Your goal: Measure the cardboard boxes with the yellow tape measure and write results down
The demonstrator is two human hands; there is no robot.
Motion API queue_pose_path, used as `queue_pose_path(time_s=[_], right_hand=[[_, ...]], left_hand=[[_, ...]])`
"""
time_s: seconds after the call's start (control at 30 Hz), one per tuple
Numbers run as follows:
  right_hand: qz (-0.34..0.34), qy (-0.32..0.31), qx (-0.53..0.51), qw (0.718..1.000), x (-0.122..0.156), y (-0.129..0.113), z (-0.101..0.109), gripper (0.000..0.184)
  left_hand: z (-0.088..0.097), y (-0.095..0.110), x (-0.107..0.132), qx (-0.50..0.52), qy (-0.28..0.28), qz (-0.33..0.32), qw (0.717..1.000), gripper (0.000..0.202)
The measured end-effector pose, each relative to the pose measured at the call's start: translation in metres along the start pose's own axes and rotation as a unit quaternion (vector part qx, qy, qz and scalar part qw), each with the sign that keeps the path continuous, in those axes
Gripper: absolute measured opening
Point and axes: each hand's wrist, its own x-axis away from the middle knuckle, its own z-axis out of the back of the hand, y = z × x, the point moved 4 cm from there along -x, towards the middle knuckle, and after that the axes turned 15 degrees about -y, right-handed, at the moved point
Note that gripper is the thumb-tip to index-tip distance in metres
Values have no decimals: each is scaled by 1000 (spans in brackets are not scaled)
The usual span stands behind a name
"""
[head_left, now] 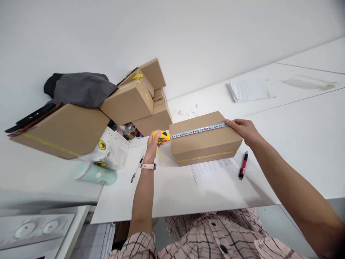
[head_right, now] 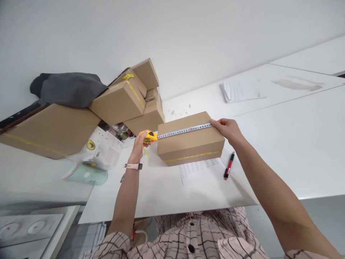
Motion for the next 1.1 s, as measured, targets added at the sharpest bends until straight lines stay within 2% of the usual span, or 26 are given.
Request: queue_pose_path(time_s=[0.1,0.17,0.23,0.27,0.33,0.37,0.43,0.5,0.53,0.6,0.7,0.8,0.97,1.1], right_hand=[[11,9,59,998,2,-9,5,44],[28,20,77,996,2,-18,10,41],[63,35,62,995,1,-30,15,37],[85,42,50,994,0,-38,16,34],[125,43,40,990,-3,-54,15,30],[137,26,48,989,-7,-62,11,30],[139,-55,90,985,-17,-76,-7,32],[129,-159,151,967,-31,-87,-31,36],[128,-196,181,955,-38,-90,-42,36],[133,-219,233,938,-54,-96,-60,34],[110,-201,280,932,-77,-94,-74,29],[67,-191,317,927,-90,-83,-76,28],[89,-218,330,914,-88,-71,-71,38],[76,-204,341,915,-85,-69,-71,41]], left_hand=[[-1,8,5,-5,8,-3,1000,58],[-3,19,18,-10,4,-11,1000,58],[-13,30,41,-10,-35,-19,999,60],[-22,33,56,-2,-73,-19,997,61],[-51,31,90,45,-178,14,983,64],[-71,25,108,87,-238,49,966,64],[-114,9,140,192,-345,127,910,66],[-153,-5,159,283,-390,172,859,69],[-168,-9,161,313,-390,172,849,70],[-187,-11,156,350,-367,149,849,69],[-194,-5,138,366,-327,118,863,64],[-194,-2,129,381,-313,125,861,62],[-206,-5,139,405,-301,134,853,68],[-214,-6,143,408,-294,136,854,66]])
